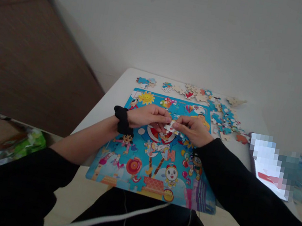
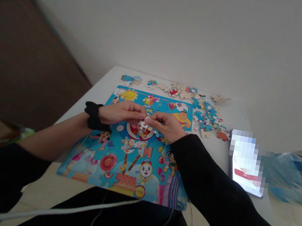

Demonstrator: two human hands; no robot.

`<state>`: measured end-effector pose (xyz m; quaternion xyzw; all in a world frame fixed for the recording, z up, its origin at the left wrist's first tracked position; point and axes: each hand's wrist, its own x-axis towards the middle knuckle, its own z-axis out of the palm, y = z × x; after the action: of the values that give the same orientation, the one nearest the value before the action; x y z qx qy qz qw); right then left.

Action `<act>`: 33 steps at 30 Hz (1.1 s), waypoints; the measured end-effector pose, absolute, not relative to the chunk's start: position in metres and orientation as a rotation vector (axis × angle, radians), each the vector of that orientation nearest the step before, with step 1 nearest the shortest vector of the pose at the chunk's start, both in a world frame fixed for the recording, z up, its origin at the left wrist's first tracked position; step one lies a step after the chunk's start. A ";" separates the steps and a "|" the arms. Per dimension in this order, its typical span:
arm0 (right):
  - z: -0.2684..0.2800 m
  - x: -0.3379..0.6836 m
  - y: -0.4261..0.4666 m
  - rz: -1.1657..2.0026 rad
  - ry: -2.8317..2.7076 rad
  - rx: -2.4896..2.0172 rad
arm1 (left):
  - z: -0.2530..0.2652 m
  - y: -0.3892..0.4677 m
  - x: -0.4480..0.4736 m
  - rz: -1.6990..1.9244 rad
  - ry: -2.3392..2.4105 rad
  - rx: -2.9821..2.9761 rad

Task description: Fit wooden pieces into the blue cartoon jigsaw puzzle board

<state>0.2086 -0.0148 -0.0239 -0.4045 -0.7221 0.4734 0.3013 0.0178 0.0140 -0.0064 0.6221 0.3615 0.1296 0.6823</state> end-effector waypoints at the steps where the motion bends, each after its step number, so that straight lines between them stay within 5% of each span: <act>1: -0.024 0.210 -0.014 1.240 -1.956 -1.079 | -0.007 0.014 0.017 0.274 0.808 1.440; 11: -0.018 0.214 -0.021 0.554 -2.653 -1.250 | 0.013 0.000 0.016 0.231 1.033 2.304; 19: -0.023 0.217 -0.042 0.695 -2.702 -1.065 | 0.015 -0.033 -0.005 0.181 0.992 2.123; 27: -0.020 0.226 -0.050 0.083 -2.815 -1.201 | -0.012 -0.076 -0.018 0.180 1.043 2.002; 33: -0.016 0.211 -0.057 0.094 -2.785 -1.058 | -0.015 -0.093 -0.036 0.253 1.273 2.149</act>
<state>0.2114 -0.0572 -0.0158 -0.3539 -0.9313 0.0313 0.0803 -0.0361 -0.0934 -0.0147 0.8137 0.4819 0.0957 0.3106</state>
